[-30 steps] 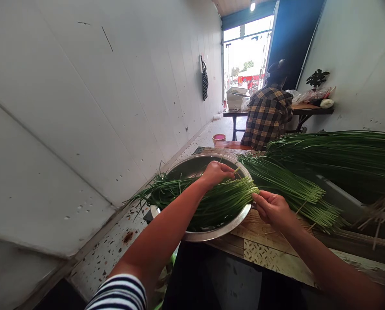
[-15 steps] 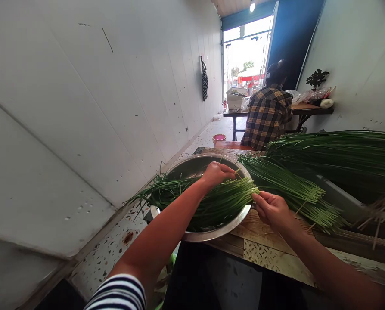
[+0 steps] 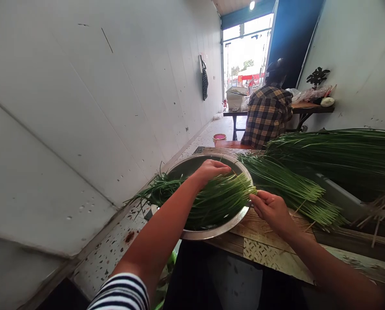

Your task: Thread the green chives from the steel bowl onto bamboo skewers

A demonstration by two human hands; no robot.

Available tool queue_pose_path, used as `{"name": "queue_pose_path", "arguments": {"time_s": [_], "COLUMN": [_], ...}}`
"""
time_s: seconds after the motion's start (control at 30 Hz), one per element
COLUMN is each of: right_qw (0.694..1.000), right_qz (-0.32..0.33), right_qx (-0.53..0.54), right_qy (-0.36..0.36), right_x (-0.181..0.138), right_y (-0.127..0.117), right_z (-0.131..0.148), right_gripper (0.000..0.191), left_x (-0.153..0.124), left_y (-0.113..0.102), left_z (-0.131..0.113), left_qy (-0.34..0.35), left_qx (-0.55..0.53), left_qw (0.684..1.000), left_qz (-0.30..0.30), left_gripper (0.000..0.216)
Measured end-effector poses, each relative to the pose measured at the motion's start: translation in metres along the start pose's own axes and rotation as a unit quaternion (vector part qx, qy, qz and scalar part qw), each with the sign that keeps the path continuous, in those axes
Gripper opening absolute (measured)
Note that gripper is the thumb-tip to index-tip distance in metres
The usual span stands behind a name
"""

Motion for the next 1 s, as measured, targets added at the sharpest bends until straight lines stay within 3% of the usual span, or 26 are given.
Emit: {"name": "queue_pose_path", "arguments": {"time_s": [0.07,0.13,0.27,0.4,0.6,0.77,0.9,1.0], "right_qw": [0.996,0.988,0.977,0.978,1.0,0.994,0.991,0.99], "right_qz": [0.007,0.013,0.013,0.023,-0.003,0.0,-0.001,-0.003], "right_qx": [-0.064,-0.113,-0.154,-0.148,-0.02,0.076,0.101,0.106], "right_qy": [-0.057,-0.105,-0.147,-0.143,-0.012,0.078,0.089,0.094], "right_x": [-0.002,-0.005,-0.008,-0.007,-0.003,-0.002,-0.002,-0.002], "right_y": [0.001,0.003,0.004,0.005,0.001,0.006,0.007,0.007], "right_z": [0.008,0.015,0.019,0.017,0.002,-0.01,-0.013,-0.012], "right_gripper": [0.04,0.039,0.037,0.036,0.039,0.042,0.043,0.044], "left_x": [0.004,0.006,0.009,0.011,0.006,-0.005,-0.005,-0.002], "left_y": [0.0,0.013,0.035,0.039,0.005,-0.002,0.005,0.007], "left_z": [0.012,0.021,0.019,0.015,-0.001,-0.004,0.004,0.009], "left_qy": [-0.044,-0.074,-0.044,-0.027,0.019,0.018,-0.019,-0.029], "left_qx": [0.073,0.147,0.257,0.301,0.155,0.018,-0.038,-0.087], "left_qw": [0.996,0.986,0.963,0.951,0.987,1.0,0.996,0.992], "left_qz": [-0.008,0.032,0.061,0.062,-0.032,0.002,0.075,0.091], "left_gripper": [0.036,0.034,0.009,0.01,0.026,0.036,0.036,0.032]}}
Point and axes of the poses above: each hand's wrist, its own x-axis towards the middle knuckle, its own y-axis out of the palm, z = x × y, the point moved 8 cm from there along x, towards the middle knuckle, and after that the axes turned 3 degrees about -y, right-handed, at the moved point
